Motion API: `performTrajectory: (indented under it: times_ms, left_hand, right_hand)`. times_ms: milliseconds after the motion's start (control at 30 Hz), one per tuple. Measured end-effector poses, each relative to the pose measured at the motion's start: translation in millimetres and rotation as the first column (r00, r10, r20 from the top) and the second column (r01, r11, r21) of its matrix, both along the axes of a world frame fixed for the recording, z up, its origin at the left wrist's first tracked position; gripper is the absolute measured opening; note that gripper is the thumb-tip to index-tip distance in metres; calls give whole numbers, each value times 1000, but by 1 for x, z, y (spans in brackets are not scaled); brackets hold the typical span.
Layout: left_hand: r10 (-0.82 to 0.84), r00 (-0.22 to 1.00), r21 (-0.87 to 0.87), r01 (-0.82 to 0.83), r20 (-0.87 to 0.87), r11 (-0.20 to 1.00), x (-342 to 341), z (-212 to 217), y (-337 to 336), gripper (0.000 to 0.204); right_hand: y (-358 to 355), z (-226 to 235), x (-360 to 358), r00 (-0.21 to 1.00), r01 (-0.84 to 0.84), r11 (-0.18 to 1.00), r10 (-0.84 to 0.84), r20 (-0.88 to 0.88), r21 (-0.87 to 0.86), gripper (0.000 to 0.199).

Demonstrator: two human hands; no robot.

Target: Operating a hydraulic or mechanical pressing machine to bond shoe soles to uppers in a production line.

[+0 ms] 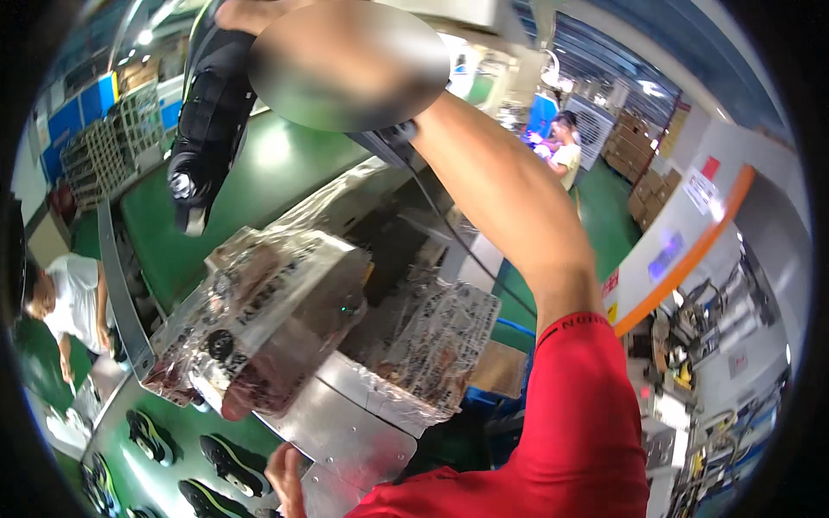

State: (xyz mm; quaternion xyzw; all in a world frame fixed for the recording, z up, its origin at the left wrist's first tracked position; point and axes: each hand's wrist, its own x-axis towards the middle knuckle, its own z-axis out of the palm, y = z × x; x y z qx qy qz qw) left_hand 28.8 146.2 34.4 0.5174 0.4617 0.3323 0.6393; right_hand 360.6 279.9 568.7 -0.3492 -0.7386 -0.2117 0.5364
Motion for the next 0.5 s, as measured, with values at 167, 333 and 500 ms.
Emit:
performTrajectory:
  times_ms: [167,333,500]
  left_hand:
    - [-325,467,10,560,822,828,140,131,-29,63]
    - [-142,393,-210,724,908,657,263,201,-71,76]
    - [-575,25,153,954,818,259,304,211,-210,88]
  right_hand:
    - [-178,19,28,931,138,971,-194,-309,-193,46]
    - [-314,-49,90,758,358,871,-482,-439,-337,28]
    - [-470,-172,118,476,467,701,-713,-516,-539,36]
